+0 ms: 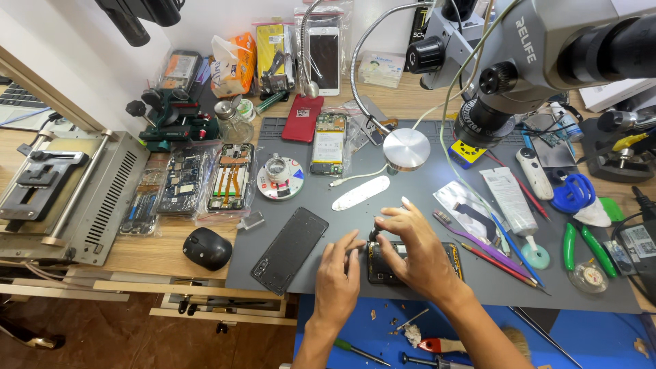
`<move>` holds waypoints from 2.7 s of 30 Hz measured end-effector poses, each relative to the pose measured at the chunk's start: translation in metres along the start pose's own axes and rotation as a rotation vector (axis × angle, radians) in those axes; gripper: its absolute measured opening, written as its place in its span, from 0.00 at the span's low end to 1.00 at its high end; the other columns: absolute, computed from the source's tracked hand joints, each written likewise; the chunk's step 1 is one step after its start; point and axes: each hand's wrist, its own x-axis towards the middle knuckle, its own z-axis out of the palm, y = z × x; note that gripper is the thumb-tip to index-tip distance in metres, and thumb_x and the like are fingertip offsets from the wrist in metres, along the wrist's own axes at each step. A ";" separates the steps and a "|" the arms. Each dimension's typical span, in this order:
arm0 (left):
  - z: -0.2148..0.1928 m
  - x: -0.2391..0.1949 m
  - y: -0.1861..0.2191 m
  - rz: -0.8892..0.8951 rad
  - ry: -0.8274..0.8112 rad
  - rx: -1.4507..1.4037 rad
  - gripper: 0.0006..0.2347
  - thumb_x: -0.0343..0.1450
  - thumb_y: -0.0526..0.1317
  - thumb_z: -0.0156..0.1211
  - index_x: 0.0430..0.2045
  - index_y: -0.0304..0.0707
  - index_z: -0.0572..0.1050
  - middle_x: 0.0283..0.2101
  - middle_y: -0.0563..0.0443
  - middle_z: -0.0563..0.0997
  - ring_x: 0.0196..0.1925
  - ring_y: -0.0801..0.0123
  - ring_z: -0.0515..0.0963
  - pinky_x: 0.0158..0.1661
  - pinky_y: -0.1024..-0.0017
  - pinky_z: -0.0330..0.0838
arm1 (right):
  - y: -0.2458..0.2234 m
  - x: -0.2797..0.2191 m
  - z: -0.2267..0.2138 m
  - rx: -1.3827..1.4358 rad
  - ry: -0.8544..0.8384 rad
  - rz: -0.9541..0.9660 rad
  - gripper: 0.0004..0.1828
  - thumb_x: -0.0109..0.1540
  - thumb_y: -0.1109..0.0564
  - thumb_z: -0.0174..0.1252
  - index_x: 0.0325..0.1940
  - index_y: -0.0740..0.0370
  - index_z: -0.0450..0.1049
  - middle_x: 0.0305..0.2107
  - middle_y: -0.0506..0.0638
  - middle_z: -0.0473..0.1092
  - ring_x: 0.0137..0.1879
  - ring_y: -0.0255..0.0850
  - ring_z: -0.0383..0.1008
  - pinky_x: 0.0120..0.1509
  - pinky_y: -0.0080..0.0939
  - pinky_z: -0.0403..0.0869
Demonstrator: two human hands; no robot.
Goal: The person applies adhesive to a disassembled smartphone chassis using a syringe and then uses a small electric screwdriver to tighten screws on the device. The workspace is cluttered with various electronic components and tools.
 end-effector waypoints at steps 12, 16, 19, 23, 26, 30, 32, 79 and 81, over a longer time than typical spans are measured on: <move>-0.002 0.003 0.010 0.148 -0.057 0.109 0.13 0.76 0.31 0.50 0.56 0.35 0.75 0.47 0.50 0.87 0.48 0.60 0.79 0.48 0.63 0.77 | 0.004 -0.008 0.001 0.186 0.025 0.327 0.23 0.67 0.60 0.59 0.66 0.51 0.65 0.50 0.50 0.81 0.59 0.42 0.83 0.59 0.42 0.80; 0.001 0.001 0.009 0.022 -0.062 0.082 0.12 0.75 0.34 0.54 0.50 0.41 0.81 0.44 0.51 0.86 0.44 0.67 0.79 0.47 0.71 0.77 | 0.020 -0.027 -0.016 0.131 0.249 0.404 0.24 0.66 0.60 0.60 0.66 0.52 0.66 0.52 0.46 0.80 0.57 0.40 0.83 0.61 0.41 0.77; 0.003 0.007 0.009 0.014 -0.033 0.142 0.10 0.74 0.35 0.56 0.46 0.42 0.82 0.41 0.55 0.86 0.38 0.69 0.76 0.41 0.72 0.75 | 0.033 -0.045 -0.038 0.075 0.350 0.415 0.26 0.66 0.62 0.59 0.68 0.51 0.63 0.53 0.51 0.79 0.57 0.44 0.83 0.62 0.42 0.80; 0.010 0.028 0.005 0.040 -0.060 0.236 0.07 0.74 0.38 0.59 0.43 0.42 0.82 0.39 0.54 0.84 0.35 0.66 0.76 0.43 0.68 0.72 | 0.036 -0.066 -0.059 -0.007 0.509 0.332 0.25 0.67 0.68 0.57 0.68 0.63 0.61 0.52 0.58 0.77 0.59 0.47 0.80 0.69 0.44 0.78; 0.021 0.053 -0.001 -0.065 -0.133 0.219 0.06 0.74 0.39 0.59 0.39 0.43 0.82 0.38 0.53 0.82 0.34 0.68 0.80 0.41 0.69 0.75 | 0.039 -0.077 -0.063 -0.012 0.583 0.252 0.25 0.68 0.72 0.54 0.68 0.66 0.58 0.52 0.66 0.75 0.61 0.52 0.80 0.71 0.44 0.78; 0.033 0.073 -0.025 -0.014 -0.160 0.270 0.06 0.73 0.39 0.61 0.38 0.42 0.83 0.38 0.51 0.81 0.37 0.63 0.81 0.44 0.65 0.74 | 0.051 -0.094 -0.053 -0.037 0.606 0.207 0.28 0.67 0.72 0.57 0.69 0.65 0.57 0.53 0.65 0.74 0.60 0.52 0.80 0.67 0.45 0.81; 0.038 0.082 -0.029 -0.004 -0.202 0.294 0.06 0.71 0.39 0.63 0.38 0.42 0.83 0.37 0.50 0.81 0.40 0.61 0.81 0.46 0.64 0.73 | 0.057 -0.102 -0.050 -0.118 0.642 0.190 0.28 0.65 0.70 0.60 0.67 0.65 0.60 0.54 0.63 0.75 0.58 0.48 0.82 0.66 0.41 0.80; 0.031 0.031 0.116 -0.387 -0.129 -0.683 0.06 0.73 0.34 0.65 0.37 0.31 0.85 0.34 0.47 0.87 0.34 0.70 0.85 0.39 0.75 0.82 | -0.001 -0.027 -0.066 -0.024 0.256 0.167 0.02 0.63 0.60 0.62 0.38 0.59 0.76 0.32 0.47 0.76 0.39 0.43 0.77 0.58 0.45 0.80; 0.028 0.032 0.117 -0.360 -0.155 -0.634 0.05 0.72 0.35 0.66 0.38 0.34 0.85 0.35 0.49 0.87 0.35 0.70 0.86 0.40 0.76 0.82 | -0.001 -0.028 -0.068 -0.027 0.246 0.179 0.01 0.63 0.60 0.62 0.38 0.58 0.76 0.33 0.47 0.76 0.40 0.43 0.78 0.61 0.46 0.80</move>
